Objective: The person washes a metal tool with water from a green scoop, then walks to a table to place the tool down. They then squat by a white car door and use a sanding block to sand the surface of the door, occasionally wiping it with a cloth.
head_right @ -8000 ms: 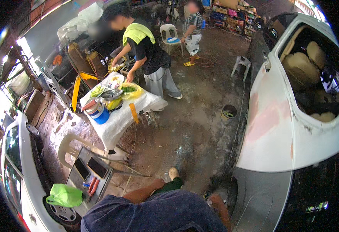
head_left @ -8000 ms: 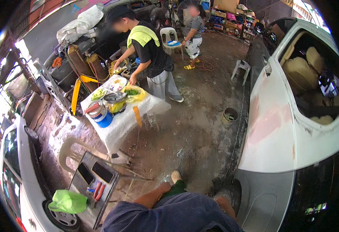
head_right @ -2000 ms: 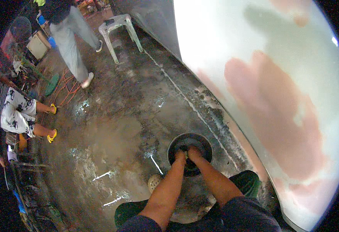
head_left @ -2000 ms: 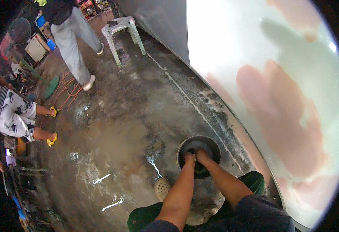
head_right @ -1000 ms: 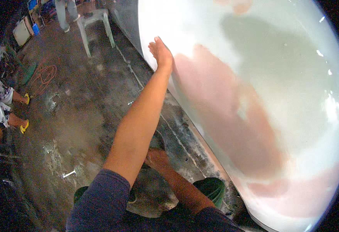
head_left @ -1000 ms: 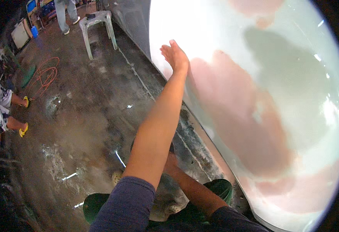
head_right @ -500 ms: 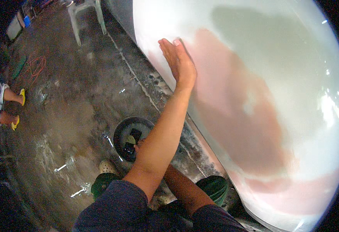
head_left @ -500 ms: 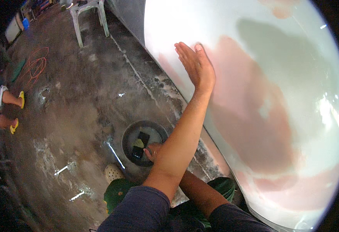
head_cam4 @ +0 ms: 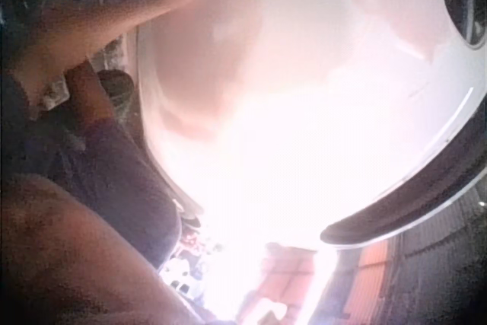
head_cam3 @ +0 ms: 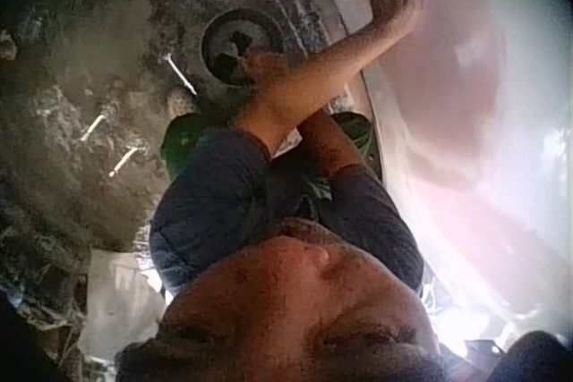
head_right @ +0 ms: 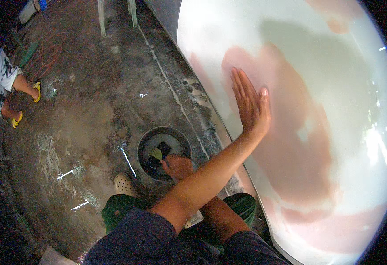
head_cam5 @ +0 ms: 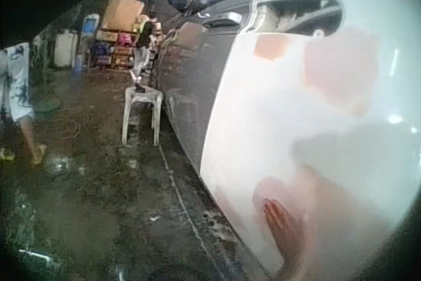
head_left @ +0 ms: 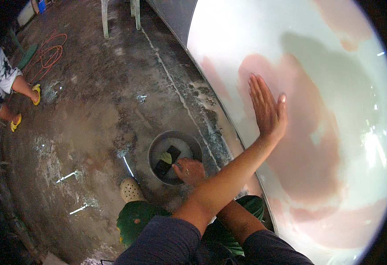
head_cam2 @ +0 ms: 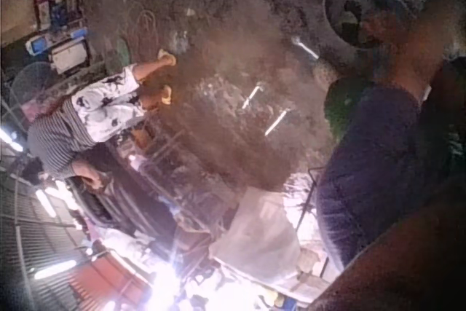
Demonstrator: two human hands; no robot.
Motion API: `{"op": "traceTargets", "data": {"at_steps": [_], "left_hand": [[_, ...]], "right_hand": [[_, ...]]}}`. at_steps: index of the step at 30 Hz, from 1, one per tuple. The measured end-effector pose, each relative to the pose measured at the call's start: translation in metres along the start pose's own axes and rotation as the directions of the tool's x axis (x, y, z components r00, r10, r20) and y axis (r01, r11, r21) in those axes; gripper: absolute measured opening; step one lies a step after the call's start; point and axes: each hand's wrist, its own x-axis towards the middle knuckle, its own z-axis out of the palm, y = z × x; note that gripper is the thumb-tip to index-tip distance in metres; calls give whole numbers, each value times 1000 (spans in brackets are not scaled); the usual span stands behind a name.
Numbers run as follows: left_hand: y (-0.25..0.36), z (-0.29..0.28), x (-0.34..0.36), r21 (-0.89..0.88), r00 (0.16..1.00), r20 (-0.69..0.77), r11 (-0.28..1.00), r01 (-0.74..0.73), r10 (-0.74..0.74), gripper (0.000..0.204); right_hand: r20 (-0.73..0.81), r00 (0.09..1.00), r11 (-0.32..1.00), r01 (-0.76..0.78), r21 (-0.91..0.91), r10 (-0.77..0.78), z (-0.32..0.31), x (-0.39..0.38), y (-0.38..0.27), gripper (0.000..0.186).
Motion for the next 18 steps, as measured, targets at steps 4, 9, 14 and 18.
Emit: {"op": "traceTargets", "data": {"at_steps": [4,9,14,18], "left_hand": [[-2,3,-47,-41,997,55,998,-52,54,84],[-22,-1,-87,-7,960,191,978,-207,205,88],[8,-17,53,36,726,245,742,-669,643,97],[-1,-28,96,6,561,249,578,-816,789,102]], "right_hand": [[-2,1000,1000,-1,19,1,4,2,-1,36],[90,996,1000,-10,-15,11,0,5,-8,36],[50,992,992,-115,56,112,23,-5,8,36],[-26,999,998,-46,30,47,41,-3,9,44]]}}
